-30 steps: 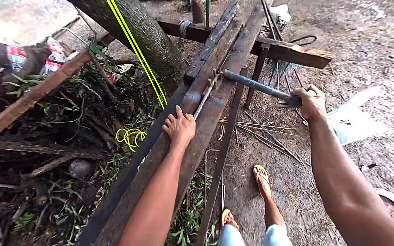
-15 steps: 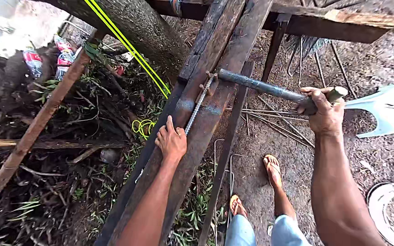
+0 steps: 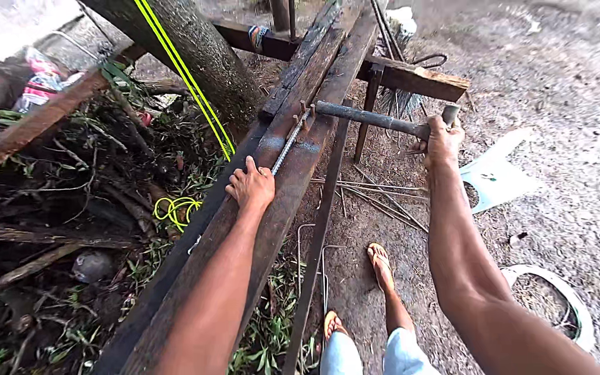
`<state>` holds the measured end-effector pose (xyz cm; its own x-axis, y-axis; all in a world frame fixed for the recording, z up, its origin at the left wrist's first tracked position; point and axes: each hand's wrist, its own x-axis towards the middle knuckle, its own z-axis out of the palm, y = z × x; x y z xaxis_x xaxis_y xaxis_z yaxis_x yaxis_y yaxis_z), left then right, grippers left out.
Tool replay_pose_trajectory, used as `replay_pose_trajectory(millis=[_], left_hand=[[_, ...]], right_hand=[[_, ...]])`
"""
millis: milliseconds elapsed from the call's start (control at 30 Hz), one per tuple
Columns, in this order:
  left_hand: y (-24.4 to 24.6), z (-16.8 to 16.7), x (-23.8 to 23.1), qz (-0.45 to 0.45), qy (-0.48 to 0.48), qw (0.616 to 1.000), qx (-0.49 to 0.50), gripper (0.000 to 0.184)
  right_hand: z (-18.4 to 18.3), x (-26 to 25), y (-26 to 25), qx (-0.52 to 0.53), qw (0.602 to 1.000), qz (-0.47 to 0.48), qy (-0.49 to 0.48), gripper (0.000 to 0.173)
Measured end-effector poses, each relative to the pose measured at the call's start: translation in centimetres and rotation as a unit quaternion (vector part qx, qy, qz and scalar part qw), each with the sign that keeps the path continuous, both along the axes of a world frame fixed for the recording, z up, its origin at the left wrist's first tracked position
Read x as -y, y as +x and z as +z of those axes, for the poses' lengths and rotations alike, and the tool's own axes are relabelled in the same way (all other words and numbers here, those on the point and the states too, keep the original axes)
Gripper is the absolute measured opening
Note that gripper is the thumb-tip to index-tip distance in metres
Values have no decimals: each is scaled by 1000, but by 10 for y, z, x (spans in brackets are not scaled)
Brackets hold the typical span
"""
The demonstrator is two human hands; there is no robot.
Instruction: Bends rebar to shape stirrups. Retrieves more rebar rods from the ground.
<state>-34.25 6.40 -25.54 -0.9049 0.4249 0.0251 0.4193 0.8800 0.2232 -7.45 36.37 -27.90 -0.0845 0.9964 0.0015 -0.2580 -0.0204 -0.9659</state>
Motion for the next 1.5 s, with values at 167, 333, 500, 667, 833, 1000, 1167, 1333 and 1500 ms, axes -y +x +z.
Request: replay_pose_trajectory(millis=[167, 333, 500, 667, 833, 1000, 1167, 1333, 1500], left_hand=[[2, -4, 7, -23, -6, 1000, -2, 61], [2, -2, 5, -22, -21, 999, 30, 64], [0, -3, 5, -26, -30, 999, 38, 65], [0, -3, 1, -20, -46, 998, 34, 64], [1, 3, -4, -18, -40, 998, 36, 63], [5, 6, 0, -27, -5, 999, 43, 64], [3, 5, 4, -37, 10, 999, 27, 66], [2, 8, 2, -41, 12, 999, 18, 67], [6, 1, 12, -57, -27, 998, 28, 52]], right_hand=[[-17, -10, 6, 38, 998, 53, -3, 28], [-58, -43, 25, 56, 973, 220, 50, 10], [-56, -53, 26, -80, 951, 269, 126, 8], [-43, -39, 7, -114, 984, 123, 61, 31], [-31, -29, 1, -89, 994, 51, 21, 11], [-20, -21, 4, -80, 994, 49, 61, 8], [-19, -4, 3, -65, 995, 40, 71, 15], [-20, 6, 2, -79, 993, 26, 80, 16], [-3, 29, 5, -5, 999, 23, 35, 24]])
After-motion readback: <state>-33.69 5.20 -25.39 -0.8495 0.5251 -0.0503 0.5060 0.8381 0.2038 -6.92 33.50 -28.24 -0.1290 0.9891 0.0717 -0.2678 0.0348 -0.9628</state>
